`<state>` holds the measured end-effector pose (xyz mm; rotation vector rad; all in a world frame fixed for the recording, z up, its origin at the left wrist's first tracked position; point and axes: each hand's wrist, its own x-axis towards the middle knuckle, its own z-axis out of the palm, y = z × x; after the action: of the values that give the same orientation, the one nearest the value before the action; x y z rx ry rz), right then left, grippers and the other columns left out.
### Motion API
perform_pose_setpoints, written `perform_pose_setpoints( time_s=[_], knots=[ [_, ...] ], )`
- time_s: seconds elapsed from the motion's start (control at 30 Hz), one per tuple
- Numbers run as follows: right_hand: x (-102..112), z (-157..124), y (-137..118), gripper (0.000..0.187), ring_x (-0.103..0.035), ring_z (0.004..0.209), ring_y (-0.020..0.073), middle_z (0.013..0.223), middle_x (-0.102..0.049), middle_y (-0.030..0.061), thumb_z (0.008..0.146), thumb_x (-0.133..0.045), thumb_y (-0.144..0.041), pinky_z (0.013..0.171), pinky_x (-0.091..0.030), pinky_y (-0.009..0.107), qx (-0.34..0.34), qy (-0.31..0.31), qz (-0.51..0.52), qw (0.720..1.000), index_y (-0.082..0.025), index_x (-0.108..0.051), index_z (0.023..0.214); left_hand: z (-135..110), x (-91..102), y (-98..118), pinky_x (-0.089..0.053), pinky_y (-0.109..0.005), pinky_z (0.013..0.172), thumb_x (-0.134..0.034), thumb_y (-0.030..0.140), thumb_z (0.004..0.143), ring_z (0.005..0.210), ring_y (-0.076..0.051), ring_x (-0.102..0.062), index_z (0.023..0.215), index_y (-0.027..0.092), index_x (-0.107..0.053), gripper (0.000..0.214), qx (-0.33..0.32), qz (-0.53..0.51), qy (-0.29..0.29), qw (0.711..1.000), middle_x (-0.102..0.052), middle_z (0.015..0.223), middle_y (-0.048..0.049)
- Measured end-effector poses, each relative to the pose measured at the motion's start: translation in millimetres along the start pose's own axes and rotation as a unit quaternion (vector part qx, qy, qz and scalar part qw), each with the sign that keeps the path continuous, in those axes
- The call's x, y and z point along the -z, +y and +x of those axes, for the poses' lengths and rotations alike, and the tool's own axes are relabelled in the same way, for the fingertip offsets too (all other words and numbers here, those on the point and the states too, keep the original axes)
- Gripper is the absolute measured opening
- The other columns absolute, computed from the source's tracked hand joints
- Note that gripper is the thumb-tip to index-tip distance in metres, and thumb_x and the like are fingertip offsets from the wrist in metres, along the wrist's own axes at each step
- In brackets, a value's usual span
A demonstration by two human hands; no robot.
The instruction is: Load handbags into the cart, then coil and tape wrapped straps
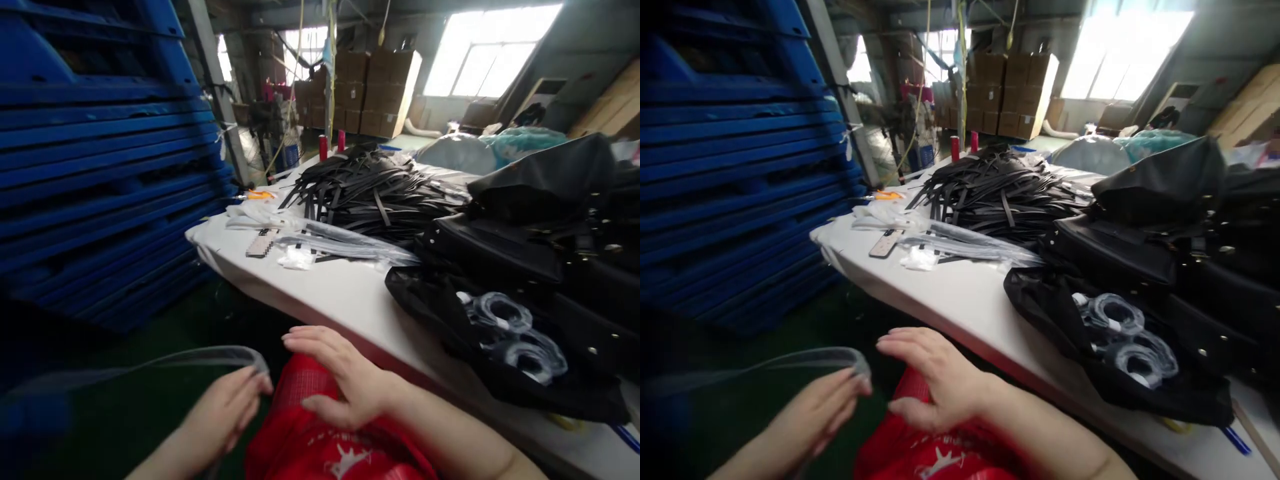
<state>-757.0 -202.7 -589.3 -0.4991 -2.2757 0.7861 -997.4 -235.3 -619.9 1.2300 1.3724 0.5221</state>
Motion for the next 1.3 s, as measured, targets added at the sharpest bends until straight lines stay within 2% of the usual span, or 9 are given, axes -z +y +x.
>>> perform_pose_setpoints(
  time_s=[0.07, 0.17, 0.3, 0.47, 0.63, 0.73, 0.87, 1.07, 1.3],
  knots=[
    [-13.2, 9.5, 0.1, 0.057, -0.052, 0.121, 0.0234, 0.131, -0.057, 0.0133, 0.087, -0.057, -0.043, 0.105, -0.039, 0.036, 0.019, -0.082, 0.054, 0.995, -0.015, -0.047, 0.136, -9.6, -23.9, -3.0, -0.03, -0.02, 0.037, -0.051, 0.075, 0.077, 0.037, -0.007, -0.04, 0.075, 0.017, -0.055, 0.058, -0.013, -0.03, -0.053, 0.998, -0.048, 0.051, 0.005],
    [-28.2, 4.5, 22.0, 0.037, -0.062, 0.083, 0.0169, 0.096, -0.069, 0.0078, 0.092, -0.051, -0.045, 0.077, -0.047, 0.027, -0.097, -0.14, 0.062, 0.983, -0.015, -0.066, 0.109, -2.4, -42.1, -2.0, -0.04, -0.021, 0.045, -0.055, 0.069, 0.08, 0.044, -0.01, -0.051, 0.075, 0.016, -0.054, 0.053, -0.032, -0.084, -0.173, 0.981, -0.054, 0.055, 0.0023],
    [-23.0, -14.0, 54.7, 0.047, -0.042, 0.05, 0.0084, 0.053, -0.052, -0.0014, 0.088, -0.056, -0.052, 0.05, -0.031, 0.022, -0.215, -0.141, 0.038, 0.966, -0.015, -0.062, 0.06, 14.9, -20.6, -15.7, -0.047, -0.021, 0.052, -0.067, 0.056, 0.079, 0.052, -0.011, -0.059, 0.086, 0.014, -0.058, 0.044, 0.035, -0.172, -0.325, 0.929, -0.064, 0.065, -0.0014],
    [11.7, -28.4, 75.6, 0.048, -0.042, 0.052, 0.0103, 0.052, -0.048, -0.001, 0.081, -0.061, -0.057, 0.05, -0.03, 0.023, -0.286, -0.06, 0.025, 0.956, -0.016, -0.06, 0.057, 19.3, 10.5, -40.0, -0.043, -0.023, 0.039, -0.064, 0.055, 0.081, 0.042, -0.014, -0.054, 0.086, 0.01, -0.066, 0.045, 0.151, -0.178, -0.47, 0.851, -0.059, 0.053, -0.0033],
    [23.6, -32.6, 83.1, 0.045, -0.046, 0.057, 0.0128, 0.058, -0.053, 0.0, 0.079, -0.061, -0.058, 0.054, -0.033, 0.024, -0.288, -0.045, 0.001, 0.957, -0.016, -0.061, 0.064, 17.8, 18.7, -33.1, -0.029, -0.016, 0.034, -0.061, 0.048, 0.086, 0.033, -0.006, -0.032, 0.076, 0.011, -0.063, 0.038, 0.109, -0.231, -0.434, 0.864, -0.034, 0.04, 0.0065],
    [23.3, -31.7, 80.7, 0.043, -0.054, 0.066, 0.0167, 0.07, -0.062, 0.0023, 0.075, -0.066, -0.058, 0.06, -0.039, 0.025, -0.27, -0.051, 0.026, 0.961, -0.016, -0.067, 0.08, 18.9, 21.4, -20.7, -0.034, -0.018, 0.036, -0.06, 0.048, 0.087, 0.035, -0.008, -0.039, 0.082, 0.01, -0.064, 0.039, 0.072, -0.24, -0.404, 0.88, -0.041, 0.042, 0.0046],
    [22.1, -29.4, 72.8, 0.051, -0.06, 0.084, 0.0238, 0.093, -0.069, 0.0082, 0.074, -0.066, -0.06, 0.076, -0.045, 0.03, -0.262, -0.096, 0.079, 0.957, -0.017, -0.071, 0.101, 24.7, 19.0, -13.9, -0.045, -0.024, 0.043, -0.058, 0.056, 0.086, 0.039, -0.013, -0.05, 0.085, 0.009, -0.067, 0.047, 0.084, -0.192, -0.435, 0.876, -0.056, 0.047, -0.0018],
    [7.4, -25.7, 69.0, 0.047, -0.04, 0.052, 0.0104, 0.053, -0.05, -0.0003, 0.082, -0.06, -0.057, 0.049, -0.031, 0.023, -0.292, -0.178, 0.064, 0.938, -0.015, -0.065, 0.061, 27.0, 2.5, -16.5, -0.05, -0.026, 0.049, -0.057, 0.059, 0.085, 0.045, -0.015, -0.058, 0.085, 0.011, -0.07, 0.05, 0.091, -0.154, -0.45, 0.875, -0.064, 0.054, -0.0047],
    [-9.4, -11.0, 64.6, 0.046, -0.04, 0.054, 0.0096, 0.056, -0.052, -0.0006, 0.083, -0.06, -0.055, 0.05, -0.032, 0.022, -0.259, -0.178, 0.094, 0.945, -0.014, -0.067, 0.064, 24.5, -10.0, -19.7, -0.039, -0.022, 0.039, -0.059, 0.06, 0.083, 0.038, -0.012, -0.049, 0.08, 0.012, -0.065, 0.049, 0.102, -0.176, -0.406, 0.891, -0.056, 0.05, -0.0005]
  ],
)
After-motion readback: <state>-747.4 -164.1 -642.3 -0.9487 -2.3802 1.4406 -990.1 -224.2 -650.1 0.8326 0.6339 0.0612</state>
